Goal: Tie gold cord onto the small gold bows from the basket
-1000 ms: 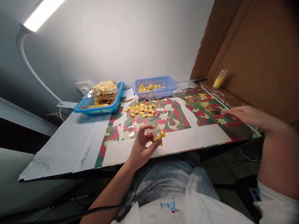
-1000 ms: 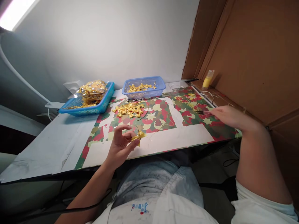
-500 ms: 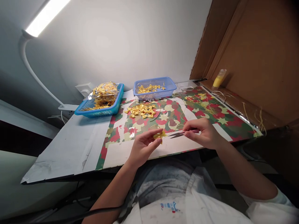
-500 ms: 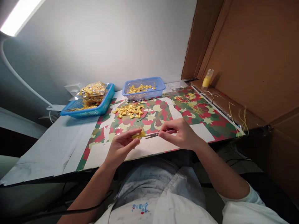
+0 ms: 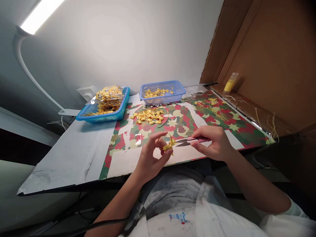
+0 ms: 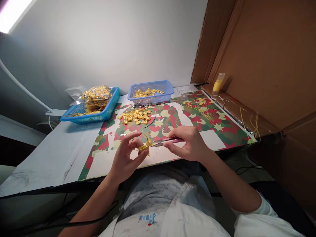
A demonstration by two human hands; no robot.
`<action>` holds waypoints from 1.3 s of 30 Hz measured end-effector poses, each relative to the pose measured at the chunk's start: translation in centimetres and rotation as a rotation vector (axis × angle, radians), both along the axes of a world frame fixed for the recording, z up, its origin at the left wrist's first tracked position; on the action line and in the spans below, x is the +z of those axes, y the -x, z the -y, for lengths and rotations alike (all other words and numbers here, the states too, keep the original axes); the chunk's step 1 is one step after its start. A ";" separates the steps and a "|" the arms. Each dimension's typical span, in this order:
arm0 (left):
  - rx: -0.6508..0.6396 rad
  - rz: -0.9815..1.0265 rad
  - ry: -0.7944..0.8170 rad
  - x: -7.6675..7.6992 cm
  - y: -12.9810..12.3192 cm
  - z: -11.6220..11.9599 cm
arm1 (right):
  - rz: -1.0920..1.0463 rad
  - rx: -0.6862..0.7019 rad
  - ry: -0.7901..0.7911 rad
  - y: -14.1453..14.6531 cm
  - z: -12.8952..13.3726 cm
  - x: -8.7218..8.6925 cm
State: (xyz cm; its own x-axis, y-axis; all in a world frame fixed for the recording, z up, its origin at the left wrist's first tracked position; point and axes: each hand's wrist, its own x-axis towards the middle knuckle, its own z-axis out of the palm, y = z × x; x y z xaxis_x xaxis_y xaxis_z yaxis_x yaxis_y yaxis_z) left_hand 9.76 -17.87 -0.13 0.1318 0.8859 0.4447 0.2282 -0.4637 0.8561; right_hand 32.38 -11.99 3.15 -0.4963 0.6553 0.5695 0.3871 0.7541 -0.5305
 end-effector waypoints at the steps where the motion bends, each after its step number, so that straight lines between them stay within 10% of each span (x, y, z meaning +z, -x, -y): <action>1: 0.012 -0.038 -0.026 0.0 0.0 0.0 | 0.021 -0.011 -0.027 0.0 0.1 0.1; 39: -0.012 -0.132 0.076 0.3 0.0 -0.1 | 0.067 0.030 -0.128 0.5 -0.6 -0.3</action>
State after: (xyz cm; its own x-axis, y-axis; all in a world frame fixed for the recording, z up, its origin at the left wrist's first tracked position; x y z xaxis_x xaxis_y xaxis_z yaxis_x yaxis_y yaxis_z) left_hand 9.72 -17.76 0.20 0.1953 0.9145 0.3544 0.3366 -0.4019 0.8516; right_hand 31.83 -11.42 2.84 -0.5541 0.5638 0.6124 0.3946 0.8257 -0.4032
